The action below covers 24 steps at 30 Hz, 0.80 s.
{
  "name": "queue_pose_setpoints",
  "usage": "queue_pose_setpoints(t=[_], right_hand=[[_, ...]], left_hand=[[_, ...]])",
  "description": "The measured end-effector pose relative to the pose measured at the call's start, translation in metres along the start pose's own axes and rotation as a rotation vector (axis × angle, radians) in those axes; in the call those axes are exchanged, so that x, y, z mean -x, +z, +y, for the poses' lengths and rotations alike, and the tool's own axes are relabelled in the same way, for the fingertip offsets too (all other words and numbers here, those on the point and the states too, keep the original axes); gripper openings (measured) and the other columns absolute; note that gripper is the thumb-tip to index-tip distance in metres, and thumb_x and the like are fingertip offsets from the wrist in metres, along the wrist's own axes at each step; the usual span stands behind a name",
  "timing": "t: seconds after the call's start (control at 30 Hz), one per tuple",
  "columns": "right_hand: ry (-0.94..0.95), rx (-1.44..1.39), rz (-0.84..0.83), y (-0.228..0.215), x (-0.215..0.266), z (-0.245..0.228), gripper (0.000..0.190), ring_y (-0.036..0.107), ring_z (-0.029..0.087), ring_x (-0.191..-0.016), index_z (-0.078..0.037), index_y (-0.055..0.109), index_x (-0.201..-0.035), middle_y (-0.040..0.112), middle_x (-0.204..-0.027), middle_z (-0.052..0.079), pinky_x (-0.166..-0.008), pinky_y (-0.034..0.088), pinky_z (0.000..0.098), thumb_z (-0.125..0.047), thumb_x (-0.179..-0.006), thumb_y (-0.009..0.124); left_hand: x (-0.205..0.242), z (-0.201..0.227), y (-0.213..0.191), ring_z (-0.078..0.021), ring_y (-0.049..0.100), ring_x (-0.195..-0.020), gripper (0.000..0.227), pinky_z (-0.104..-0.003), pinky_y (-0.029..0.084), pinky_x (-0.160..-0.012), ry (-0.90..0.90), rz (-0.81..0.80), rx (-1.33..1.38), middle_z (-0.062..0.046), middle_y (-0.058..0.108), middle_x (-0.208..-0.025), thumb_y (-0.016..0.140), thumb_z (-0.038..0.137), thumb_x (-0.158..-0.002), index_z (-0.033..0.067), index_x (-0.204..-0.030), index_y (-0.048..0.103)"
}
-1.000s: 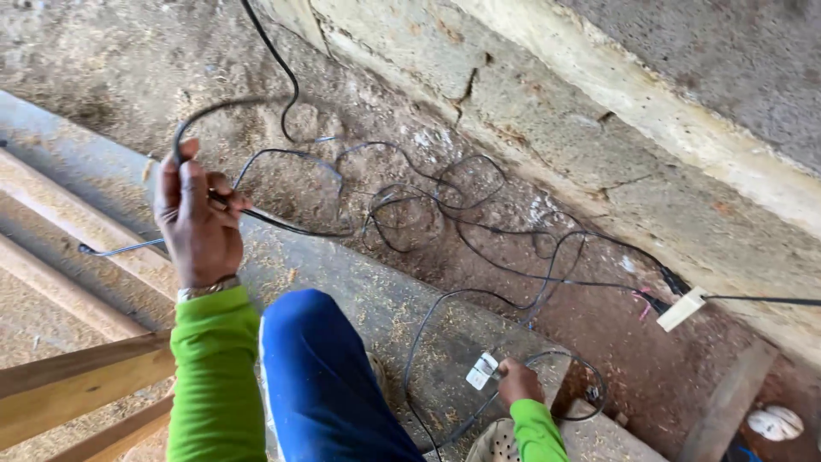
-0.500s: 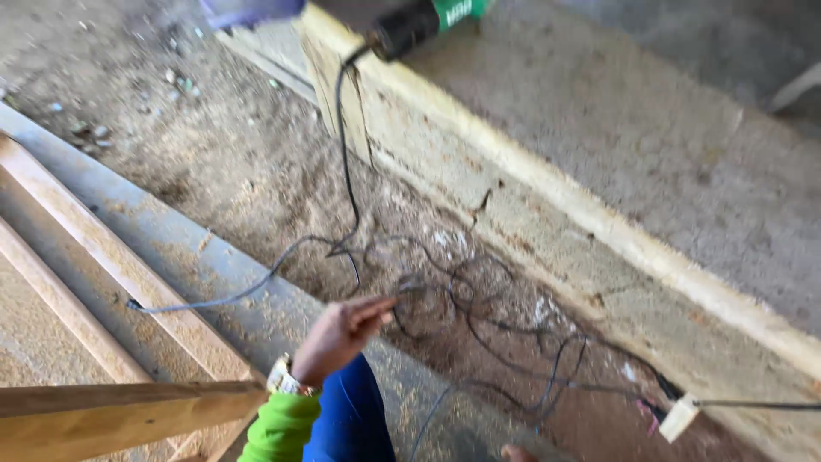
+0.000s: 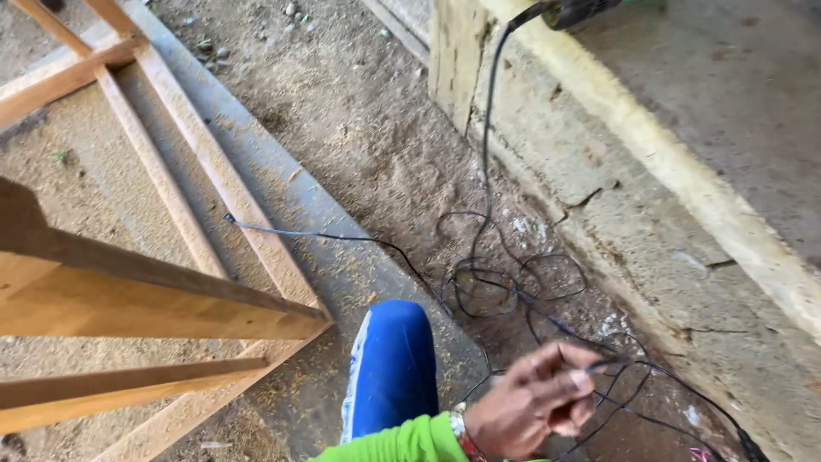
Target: Unplugging an angle grinder and coiling its long power cable.
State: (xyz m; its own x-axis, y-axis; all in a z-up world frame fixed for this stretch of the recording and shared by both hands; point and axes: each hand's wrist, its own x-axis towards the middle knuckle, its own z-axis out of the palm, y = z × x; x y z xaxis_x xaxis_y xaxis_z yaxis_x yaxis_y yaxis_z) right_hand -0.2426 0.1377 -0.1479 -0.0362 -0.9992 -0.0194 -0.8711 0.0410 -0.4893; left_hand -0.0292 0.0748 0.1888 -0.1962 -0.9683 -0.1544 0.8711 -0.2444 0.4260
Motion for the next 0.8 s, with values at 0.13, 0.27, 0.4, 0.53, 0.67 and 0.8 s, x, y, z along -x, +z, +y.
queue_pose_setpoints(t=[0.13, 0.27, 0.4, 0.53, 0.67, 0.8], right_hand=[[-0.029, -0.075, 0.152, -0.019, -0.096, 0.057, 0.02, 0.074, 0.03, -0.088, -0.009, 0.076, -0.112, 0.073, -0.092, 0.019, -0.078, 0.061, 0.0433, -0.018, -0.097, 0.066], [0.304, -0.373, 0.095, 0.005, -0.141, 0.266, 0.023, 0.068, 0.027, -0.074, -0.005, 0.074, -0.116, 0.069, -0.084, 0.016, -0.063, 0.056, 0.0409, -0.015, -0.099, 0.064], [0.465, -0.622, 0.076, -0.111, -0.107, 0.125, 0.023, 0.064, 0.02, -0.064, -0.003, 0.074, -0.115, 0.069, -0.077, 0.009, -0.054, 0.052, 0.0341, -0.019, -0.101, 0.063], [0.274, -0.298, -0.178, -0.153, -0.055, -0.033, 0.028, 0.065, 0.016, -0.057, -0.019, 0.083, -0.109, 0.069, -0.062, 0.004, -0.051, 0.049, 0.0306, -0.033, -0.104, 0.059], [-0.434, -0.066, 0.067, -0.187, -0.059, -0.127, 0.016, 0.074, 0.023, -0.077, -0.018, 0.075, -0.105, 0.076, -0.091, 0.006, -0.062, 0.056, 0.0377, -0.031, -0.097, 0.07], [-0.509, 0.038, -0.031, -0.225, -0.094, -0.153, 0.022, 0.072, 0.029, -0.089, -0.013, 0.073, -0.115, 0.075, -0.102, 0.008, -0.072, 0.058, 0.0413, -0.017, -0.093, 0.072]], left_hand=[[0.006, 0.104, -0.001, -0.0078, 0.051, -0.063, 0.026, -0.021, 0.035, -0.047, 0.507, -0.066, -0.121, -0.002, 0.055, -0.085, 0.062, 0.007, -0.103, 0.0077, -0.129, 0.057], [0.054, 0.199, -0.02, -0.002, 0.043, -0.065, 0.031, -0.018, 0.025, -0.047, 0.773, 0.184, -0.16, 0.006, 0.049, -0.082, 0.06, 0.021, -0.105, 0.0042, -0.131, 0.06], [0.074, 0.241, -0.067, -0.0102, 0.039, -0.061, 0.033, -0.022, 0.028, -0.054, 1.304, 0.782, -0.645, -0.009, 0.059, -0.087, 0.053, 0.022, -0.119, -0.0016, -0.142, 0.056], [0.048, 0.202, -0.063, -0.025, 0.036, -0.088, 0.049, -0.036, 0.026, -0.077, 1.082, 0.872, -1.37, -0.021, 0.057, -0.11, 0.063, 0.028, -0.109, -0.0036, -0.145, 0.053], [0.008, 0.112, -0.023, -0.0382, 0.04, -0.131, 0.072, -0.054, 0.027, -0.11, 0.651, 0.347, -1.813, -0.023, 0.051, -0.14, 0.076, 0.037, -0.09, -0.0037, -0.145, 0.05], [-0.006, 0.057, -0.024, -0.0336, 0.063, -0.122, 0.068, -0.045, 0.049, -0.106, -0.331, -0.199, -1.797, -0.018, 0.067, -0.128, 0.068, 0.048, -0.095, 0.0165, -0.152, 0.047]])
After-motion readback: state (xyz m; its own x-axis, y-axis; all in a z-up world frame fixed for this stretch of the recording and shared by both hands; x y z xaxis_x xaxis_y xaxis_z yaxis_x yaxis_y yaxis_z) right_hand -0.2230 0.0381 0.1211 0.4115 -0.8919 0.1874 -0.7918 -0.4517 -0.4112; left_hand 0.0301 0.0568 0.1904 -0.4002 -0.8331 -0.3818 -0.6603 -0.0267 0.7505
